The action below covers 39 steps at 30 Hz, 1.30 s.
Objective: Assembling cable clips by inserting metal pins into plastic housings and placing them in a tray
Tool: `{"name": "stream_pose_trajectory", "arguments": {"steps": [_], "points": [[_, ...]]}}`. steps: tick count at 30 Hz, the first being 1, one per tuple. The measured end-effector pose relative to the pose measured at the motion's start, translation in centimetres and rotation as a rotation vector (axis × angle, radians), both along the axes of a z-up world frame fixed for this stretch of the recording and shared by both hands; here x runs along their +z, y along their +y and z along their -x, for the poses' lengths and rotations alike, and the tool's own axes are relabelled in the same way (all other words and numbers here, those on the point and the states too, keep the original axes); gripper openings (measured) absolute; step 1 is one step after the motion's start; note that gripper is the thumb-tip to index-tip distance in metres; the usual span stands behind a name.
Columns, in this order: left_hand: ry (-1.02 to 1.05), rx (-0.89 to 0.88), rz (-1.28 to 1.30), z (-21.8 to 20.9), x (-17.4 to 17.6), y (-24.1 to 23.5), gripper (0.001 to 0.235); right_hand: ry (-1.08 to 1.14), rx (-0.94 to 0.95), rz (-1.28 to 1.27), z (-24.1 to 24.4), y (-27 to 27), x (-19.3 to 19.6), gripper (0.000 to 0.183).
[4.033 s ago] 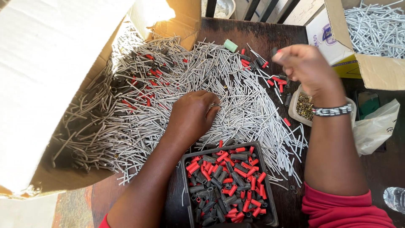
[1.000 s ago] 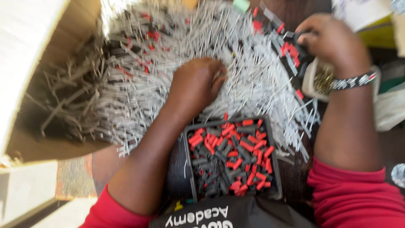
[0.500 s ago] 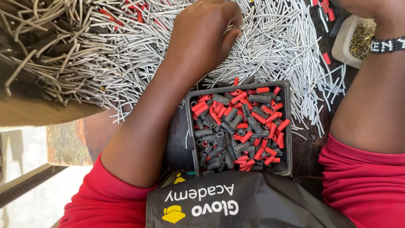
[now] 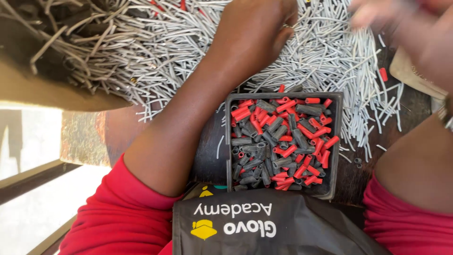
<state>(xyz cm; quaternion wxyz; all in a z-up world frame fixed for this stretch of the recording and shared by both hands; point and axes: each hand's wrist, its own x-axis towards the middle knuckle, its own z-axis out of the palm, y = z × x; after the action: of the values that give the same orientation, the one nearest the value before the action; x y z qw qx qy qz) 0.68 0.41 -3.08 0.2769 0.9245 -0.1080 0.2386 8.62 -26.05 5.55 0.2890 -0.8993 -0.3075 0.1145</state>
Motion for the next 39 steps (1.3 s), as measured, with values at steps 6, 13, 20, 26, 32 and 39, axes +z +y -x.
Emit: {"name": "stream_pose_trajectory", "arguments": {"steps": [6, 13, 20, 26, 32, 39], "points": [[-0.034, 0.024, 0.011, -0.2, -0.4, 0.0, 0.019, 0.167, 0.735, 0.237, 10.5, 10.5, 4.8, 0.042], [0.006, 0.043, 0.015, -0.1, 0.5, -0.1, 0.018, 0.092, 0.783, 0.206, 9.6, 9.2, 5.4, 0.046], [0.005, 0.015, 0.025, -0.1, 0.3, -0.1, 0.019, 0.152, 0.862, 0.222, 9.9, 7.5, 6.0, 0.043], [0.021, -0.001, 0.036, -0.1, 0.3, -0.1, 0.017, 0.036, 0.761, 0.147, 8.6, 6.3, 7.3, 0.036], [0.114, -0.024, 0.028, 0.4, 1.7, 0.1, 0.013, -0.104, 0.224, -0.068, 0.1, -1.1, 3.5, 0.015], [0.224, -0.053, 0.041, 0.8, 2.7, -0.1, 0.004, -0.647, -0.038, 0.438, -8.0, -3.7, -0.9, 0.012]]}}
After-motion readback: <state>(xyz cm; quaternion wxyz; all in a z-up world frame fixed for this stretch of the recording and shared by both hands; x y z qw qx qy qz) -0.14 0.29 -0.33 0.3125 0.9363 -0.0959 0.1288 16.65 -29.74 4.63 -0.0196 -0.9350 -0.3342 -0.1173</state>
